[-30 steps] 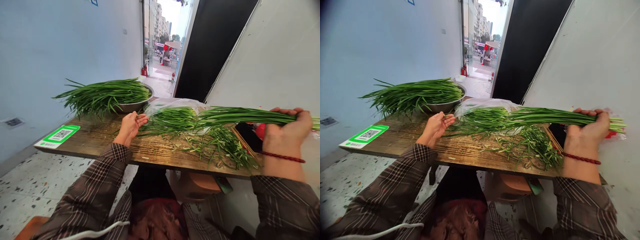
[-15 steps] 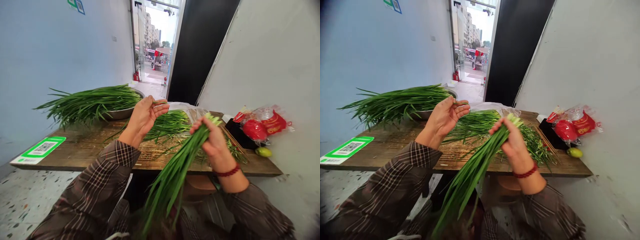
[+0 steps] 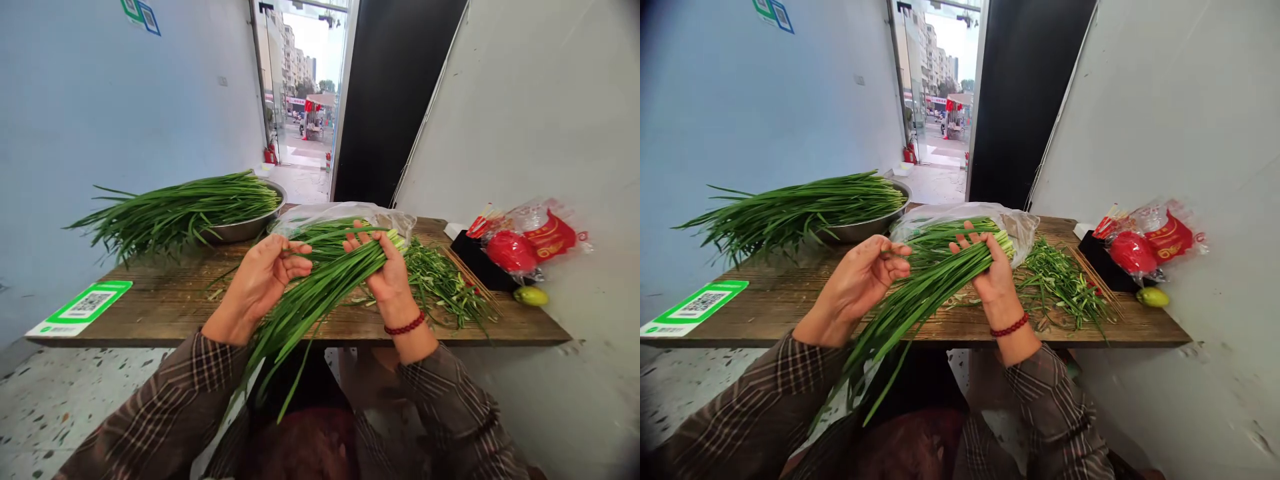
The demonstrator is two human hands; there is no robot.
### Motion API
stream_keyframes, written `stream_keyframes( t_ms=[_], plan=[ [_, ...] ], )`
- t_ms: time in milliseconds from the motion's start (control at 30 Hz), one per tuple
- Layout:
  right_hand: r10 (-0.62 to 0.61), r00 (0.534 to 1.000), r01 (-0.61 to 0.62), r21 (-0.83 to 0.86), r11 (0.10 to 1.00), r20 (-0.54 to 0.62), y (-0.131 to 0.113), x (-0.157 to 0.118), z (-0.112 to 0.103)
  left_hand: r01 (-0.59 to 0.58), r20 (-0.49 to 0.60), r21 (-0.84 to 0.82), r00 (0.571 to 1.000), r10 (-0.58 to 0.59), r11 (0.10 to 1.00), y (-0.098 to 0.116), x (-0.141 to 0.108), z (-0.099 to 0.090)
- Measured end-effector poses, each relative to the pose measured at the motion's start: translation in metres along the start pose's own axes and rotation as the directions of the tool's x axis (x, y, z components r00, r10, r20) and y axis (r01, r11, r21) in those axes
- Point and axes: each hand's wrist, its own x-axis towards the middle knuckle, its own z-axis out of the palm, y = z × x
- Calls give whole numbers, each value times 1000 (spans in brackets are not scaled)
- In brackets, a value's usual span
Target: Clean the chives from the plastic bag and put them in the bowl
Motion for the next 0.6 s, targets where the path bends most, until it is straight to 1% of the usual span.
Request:
stream_keyframes(
  t_ms=[67,167,367,467,600],
  plan=[
    [-28,1000,28,-20,999,-9,-4,2,-3,22,-16,2,1000,-22,1000,-4,-2,-9],
    [-56,998,55,-37,998,-23,-8,2,-9,11,-26,-17,1000,-11,1000,-9,-5,-21],
    [-103,989,99,-43,994,-101,-12,5,-19,14,52,-7,999,-14,1000,-18,-9,-40],
    [-132,980,129,-33,991,-146,-12,8,-22,4,40,-23,999,-4,1000,-19,-9,-46],
    [-148,974,148,-14,989,-170,-8,11,-27,3,2,-131,1000,-3,991,-17,-9,-47]
  ],
)
